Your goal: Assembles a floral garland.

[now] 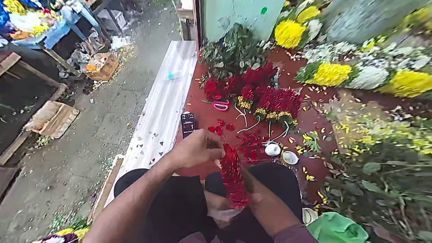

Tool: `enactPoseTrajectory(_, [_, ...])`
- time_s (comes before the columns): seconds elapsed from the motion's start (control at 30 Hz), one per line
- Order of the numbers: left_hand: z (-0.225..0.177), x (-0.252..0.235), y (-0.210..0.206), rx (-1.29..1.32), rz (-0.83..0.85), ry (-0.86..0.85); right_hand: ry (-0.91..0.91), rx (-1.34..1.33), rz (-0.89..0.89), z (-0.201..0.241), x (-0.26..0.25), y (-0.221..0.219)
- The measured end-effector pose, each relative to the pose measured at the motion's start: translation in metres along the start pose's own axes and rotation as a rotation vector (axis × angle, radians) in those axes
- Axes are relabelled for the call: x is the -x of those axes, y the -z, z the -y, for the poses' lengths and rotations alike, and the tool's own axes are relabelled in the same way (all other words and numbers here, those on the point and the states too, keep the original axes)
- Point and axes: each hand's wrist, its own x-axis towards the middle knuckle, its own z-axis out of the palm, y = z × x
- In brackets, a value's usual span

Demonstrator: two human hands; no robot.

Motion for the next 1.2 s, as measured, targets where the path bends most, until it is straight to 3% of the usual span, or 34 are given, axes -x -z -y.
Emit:
enactPoseTrajectory(0.1, [0.004, -0.017, 0.006, -0.213, -0.256, 0.039, 0.301, -0.235, 0.472, -0.059, -0.027, 0.026])
enactPoseTrajectory(0.13, [0.009, -0.019, 0.008, -0.276, -0.317, 0.053, 0.342, -0.247, 0.523, -0.059, -0.030, 0.027])
enactPoseTrajectory(0.23, [0.033, -0.018, 0.015, -0.352, -0.428, 0.150, 0.405, -0.148, 0.520, -0.038, -0.028, 0.033])
enactPoseTrajectory(0.33, [0.062, -0.001, 0.022, -0.327, -0.433, 0.270, 0.416, -0.048, 0.353, -0.025, -0.032, 0.045])
enactPoseTrajectory(0.43, [0.082, 0.027, 0.022, -0.274, -0.375, 0.366, 0.328, -0.011, 0.161, -0.027, -0.041, 0.057])
enactPoseTrajectory(0.5, [0.085, 0.045, 0.019, -0.232, -0.332, 0.405, 0.289, 0.025, 0.156, -0.029, -0.044, 0.058])
enactPoseTrajectory(0.67, [0.075, 0.063, 0.014, -0.366, -0.302, 0.497, 0.330, 0.300, 0.467, -0.010, -0.031, 0.045])
enactPoseTrajectory(0.73, [0.060, 0.060, 0.009, -0.488, -0.160, 0.501, 0.371, 0.320, 0.548, -0.004, -0.023, 0.039])
enactPoseTrajectory(0.83, [0.018, 0.050, -0.004, -0.574, 0.173, 0.395, 0.446, 0.282, 0.509, 0.000, -0.020, 0.037])
enactPoseTrajectory(0.9, [-0.002, 0.045, -0.008, -0.489, 0.258, 0.184, 0.448, 0.193, 0.475, -0.006, -0.024, 0.037])
enactPoseTrajectory(1.0, [-0.005, 0.030, -0.005, -0.124, 0.084, -0.129, 0.291, 0.038, 0.395, -0.010, -0.016, 0.029])
enactPoseTrajectory(1.07, [-0.002, 0.022, -0.001, 0.015, -0.091, -0.156, 0.095, 0.013, 0.310, -0.003, -0.002, 0.022])
enactPoseTrajectory(1.13, [0.002, 0.016, 0.003, -0.038, -0.301, -0.115, 0.234, -0.090, 0.497, -0.027, -0.015, 0.034])
enactPoseTrajectory(1.2, [0.011, 0.015, 0.009, -0.260, -0.486, -0.011, 0.364, -0.056, 0.608, -0.025, -0.025, 0.041])
